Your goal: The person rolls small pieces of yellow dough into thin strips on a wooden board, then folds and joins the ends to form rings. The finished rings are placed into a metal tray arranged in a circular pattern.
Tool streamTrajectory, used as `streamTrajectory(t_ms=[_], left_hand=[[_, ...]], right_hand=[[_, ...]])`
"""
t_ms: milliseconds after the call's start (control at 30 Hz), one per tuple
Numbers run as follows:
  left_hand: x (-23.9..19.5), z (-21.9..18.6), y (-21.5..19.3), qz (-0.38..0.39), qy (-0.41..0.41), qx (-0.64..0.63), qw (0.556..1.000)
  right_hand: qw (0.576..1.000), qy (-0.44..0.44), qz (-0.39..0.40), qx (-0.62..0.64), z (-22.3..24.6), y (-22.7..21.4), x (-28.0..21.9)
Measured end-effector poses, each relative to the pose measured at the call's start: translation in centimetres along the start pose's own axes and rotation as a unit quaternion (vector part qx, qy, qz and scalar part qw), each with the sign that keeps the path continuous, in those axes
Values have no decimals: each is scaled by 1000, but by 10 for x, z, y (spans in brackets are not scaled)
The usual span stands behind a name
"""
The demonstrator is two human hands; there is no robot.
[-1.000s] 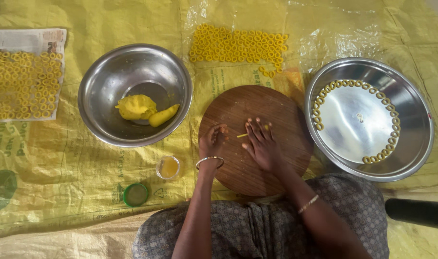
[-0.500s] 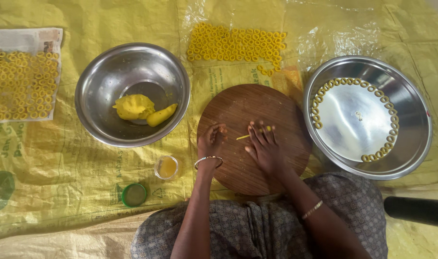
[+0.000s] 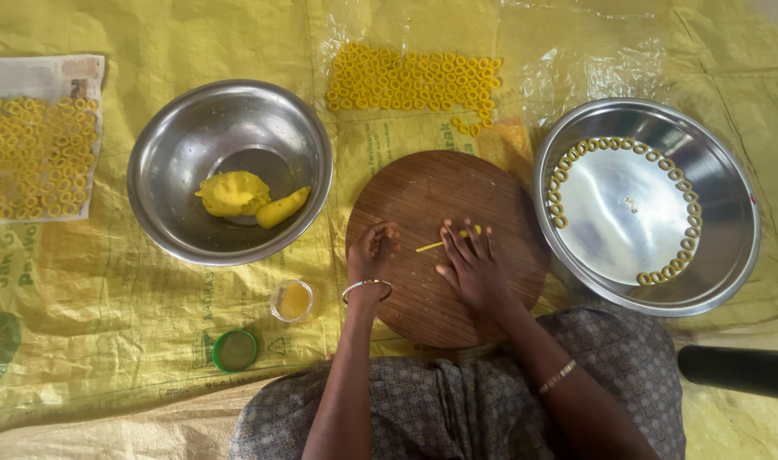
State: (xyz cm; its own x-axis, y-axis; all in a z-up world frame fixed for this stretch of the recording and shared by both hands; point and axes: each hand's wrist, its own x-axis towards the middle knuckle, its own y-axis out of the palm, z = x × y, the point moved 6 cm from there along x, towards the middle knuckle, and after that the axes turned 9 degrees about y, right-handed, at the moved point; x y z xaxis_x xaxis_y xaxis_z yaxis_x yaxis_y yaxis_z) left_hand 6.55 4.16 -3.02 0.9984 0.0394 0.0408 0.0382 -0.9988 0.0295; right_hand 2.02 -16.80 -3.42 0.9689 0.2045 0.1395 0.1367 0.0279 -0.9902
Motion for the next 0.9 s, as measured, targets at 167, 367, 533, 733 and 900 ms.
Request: streamTrajectory(t_ms=[167, 367, 533, 733, 900], left_hand=[[1, 0, -3, -1, 0, 17, 1000], [0, -2, 0, 0, -13, 8, 1000], [0, -3, 0, 5, -15, 10, 1000], [2, 3, -2, 5, -8, 1, 1000], [2, 13, 1, 5, -18, -21, 1000]], right_hand=[[1000, 10, -14, 4, -3, 9, 19], [999, 35, 25, 1, -5, 2, -37], [1000, 15, -21, 3, -8, 1, 2], [1000, 8, -2, 8, -11, -5, 12], [999, 17, -20, 22, -6, -24, -36]])
